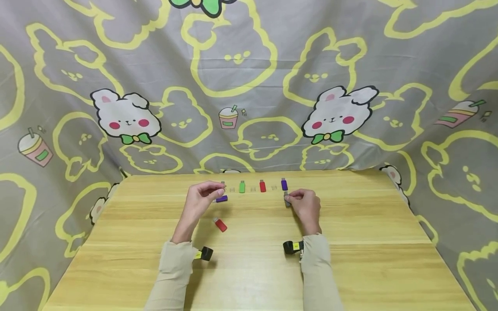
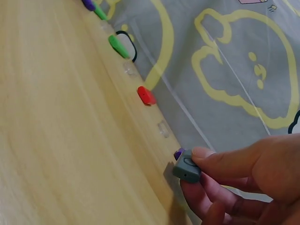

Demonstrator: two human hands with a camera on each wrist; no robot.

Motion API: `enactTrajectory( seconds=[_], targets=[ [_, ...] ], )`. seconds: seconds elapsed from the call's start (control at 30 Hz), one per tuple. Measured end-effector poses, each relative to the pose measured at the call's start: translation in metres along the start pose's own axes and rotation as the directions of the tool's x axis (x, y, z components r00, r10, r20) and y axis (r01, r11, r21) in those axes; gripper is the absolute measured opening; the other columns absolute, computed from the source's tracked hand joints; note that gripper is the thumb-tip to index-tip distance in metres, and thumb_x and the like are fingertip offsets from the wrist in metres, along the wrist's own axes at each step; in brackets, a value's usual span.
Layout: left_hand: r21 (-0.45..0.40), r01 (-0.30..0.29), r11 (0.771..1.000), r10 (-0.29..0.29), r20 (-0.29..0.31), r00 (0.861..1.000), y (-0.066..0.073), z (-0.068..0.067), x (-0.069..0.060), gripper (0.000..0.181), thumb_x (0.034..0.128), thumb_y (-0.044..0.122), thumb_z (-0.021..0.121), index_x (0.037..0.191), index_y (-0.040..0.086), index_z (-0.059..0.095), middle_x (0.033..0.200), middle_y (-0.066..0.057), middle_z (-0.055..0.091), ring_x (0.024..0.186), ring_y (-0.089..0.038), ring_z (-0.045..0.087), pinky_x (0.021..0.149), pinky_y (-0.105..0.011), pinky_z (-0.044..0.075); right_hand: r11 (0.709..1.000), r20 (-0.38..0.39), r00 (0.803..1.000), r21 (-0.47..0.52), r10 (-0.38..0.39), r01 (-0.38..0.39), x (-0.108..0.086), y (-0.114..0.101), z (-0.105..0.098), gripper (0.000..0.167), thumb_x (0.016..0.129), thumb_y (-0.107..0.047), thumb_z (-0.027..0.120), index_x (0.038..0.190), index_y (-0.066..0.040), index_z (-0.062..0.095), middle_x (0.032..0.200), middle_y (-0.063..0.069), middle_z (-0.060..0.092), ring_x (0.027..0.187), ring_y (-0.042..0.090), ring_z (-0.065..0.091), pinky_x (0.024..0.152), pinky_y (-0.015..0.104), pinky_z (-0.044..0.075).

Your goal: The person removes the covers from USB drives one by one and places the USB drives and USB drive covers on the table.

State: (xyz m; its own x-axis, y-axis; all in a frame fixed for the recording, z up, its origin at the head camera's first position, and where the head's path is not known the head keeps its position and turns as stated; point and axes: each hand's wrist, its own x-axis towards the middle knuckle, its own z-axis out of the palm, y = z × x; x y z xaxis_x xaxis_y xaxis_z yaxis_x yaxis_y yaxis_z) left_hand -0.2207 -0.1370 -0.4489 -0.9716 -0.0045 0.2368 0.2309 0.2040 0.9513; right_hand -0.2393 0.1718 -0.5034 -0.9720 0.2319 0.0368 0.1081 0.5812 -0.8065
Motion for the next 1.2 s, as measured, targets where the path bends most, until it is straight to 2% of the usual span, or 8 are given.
enactTrajectory(
  seconds=[0.2, 0.27, 0.43, 0.5, 0.7, 0.97, 1.2],
  targets=[
    [0.007, 0.009, 1.0, -0.009, 0.006, 1.0, 0.001, 0.001, 0.0, 0.009, 0.0903, -0.001, 0.077, 0.099, -0.003, 0.079, 0.099, -0.018, 0.075, 0.08, -0.02, 0.067, 0.068, -0.016, 0.051, 0.998, -0.013, 1.0, -0.063, 0.001, -0.001, -0.001, 0.0, -0.001, 0.018, 0.087, -0.02, 0.084, 0.087, -0.002, 0.079, 0.073, 0.005, 0.073, 0.067, 0.02, 0.063, 0.066, 0.035, 0.043],
    [0.011, 0.006, 1.0, -0.006, 0.008, 1.0, 0.001, 0.002, 0.0, 0.009, 0.0901, -0.001, 0.077, 0.098, -0.003, 0.079, 0.099, -0.018, 0.075, 0.08, -0.022, 0.067, 0.069, -0.017, 0.053, 0.997, -0.011, 1.0, -0.076, 0.002, -0.003, -0.001, -0.001, 0.0, 0.018, 0.087, -0.02, 0.083, 0.086, -0.002, 0.078, 0.073, 0.005, 0.072, 0.067, 0.021, 0.063, 0.065, 0.035, 0.043],
    [-0.008, 0.015, 1.0, -0.015, 0.032, 0.999, 0.001, 0.005, 0.0, 0.009, 0.0902, -0.003, 0.076, 0.099, -0.004, 0.078, 0.099, -0.019, 0.075, 0.083, -0.034, 0.07, 0.075, -0.034, 0.062, 0.993, -0.013, 1.0, -0.119, -0.007, 0.005, -0.002, -0.004, 0.0, 0.018, 0.087, -0.02, 0.083, 0.084, -0.003, 0.078, 0.073, 0.006, 0.072, 0.069, 0.025, 0.064, 0.061, 0.036, 0.043],
    [-0.002, 0.019, 1.0, -0.019, 0.041, 0.999, 0.001, 0.006, -0.001, 0.009, 0.0905, -0.003, 0.076, 0.099, -0.004, 0.078, 0.098, -0.018, 0.075, 0.083, -0.033, 0.07, 0.075, -0.037, 0.062, 0.99, -0.011, 1.0, -0.139, -0.009, 0.007, -0.003, -0.005, -0.001, 0.018, 0.087, -0.021, 0.083, 0.083, -0.004, 0.077, 0.073, 0.006, 0.072, 0.069, 0.026, 0.064, 0.058, 0.036, 0.043],
    [0.051, 0.035, 0.998, -0.038, 0.067, 0.997, 0.0, 0.012, -0.004, 0.009, 0.091, 0.001, 0.076, 0.1, -0.002, 0.078, 0.096, -0.011, 0.074, 0.084, -0.023, 0.067, 0.073, -0.021, 0.055, 0.986, 0.018, 1.0, -0.168, 0.016, -0.012, -0.007, -0.004, -0.001, 0.023, 0.088, -0.027, 0.082, 0.082, -0.005, 0.076, 0.072, 0.004, 0.07, 0.064, 0.024, 0.061, 0.053, 0.033, 0.042],
    [0.063, 0.051, 0.997, -0.056, 0.078, 0.995, -0.002, 0.014, -0.004, 0.009, 0.0909, 0.002, 0.077, 0.099, 0.0, 0.079, 0.095, -0.009, 0.073, 0.083, -0.02, 0.066, 0.072, -0.02, 0.053, 0.982, 0.038, 0.999, -0.191, 0.007, 0.0, -0.007, -0.002, 0.001, 0.023, 0.089, -0.026, 0.08, 0.081, -0.006, 0.072, 0.07, 0.004, 0.068, 0.063, 0.023, 0.059, 0.051, 0.033, 0.04],
    [0.061, 0.011, 0.998, -0.019, 0.13, 0.991, -0.005, 0.023, -0.005, 0.008, 0.092, 0.0, 0.075, 0.099, -0.003, 0.078, 0.095, -0.012, 0.075, 0.082, -0.019, 0.067, 0.072, -0.021, 0.054, 0.984, 0.026, 0.999, -0.172, -0.033, 0.037, -0.008, -0.004, -0.001, 0.019, 0.091, -0.021, 0.077, 0.085, -0.004, 0.073, 0.075, 0.007, 0.07, 0.066, 0.026, 0.063, 0.054, 0.035, 0.045]
  ],
)
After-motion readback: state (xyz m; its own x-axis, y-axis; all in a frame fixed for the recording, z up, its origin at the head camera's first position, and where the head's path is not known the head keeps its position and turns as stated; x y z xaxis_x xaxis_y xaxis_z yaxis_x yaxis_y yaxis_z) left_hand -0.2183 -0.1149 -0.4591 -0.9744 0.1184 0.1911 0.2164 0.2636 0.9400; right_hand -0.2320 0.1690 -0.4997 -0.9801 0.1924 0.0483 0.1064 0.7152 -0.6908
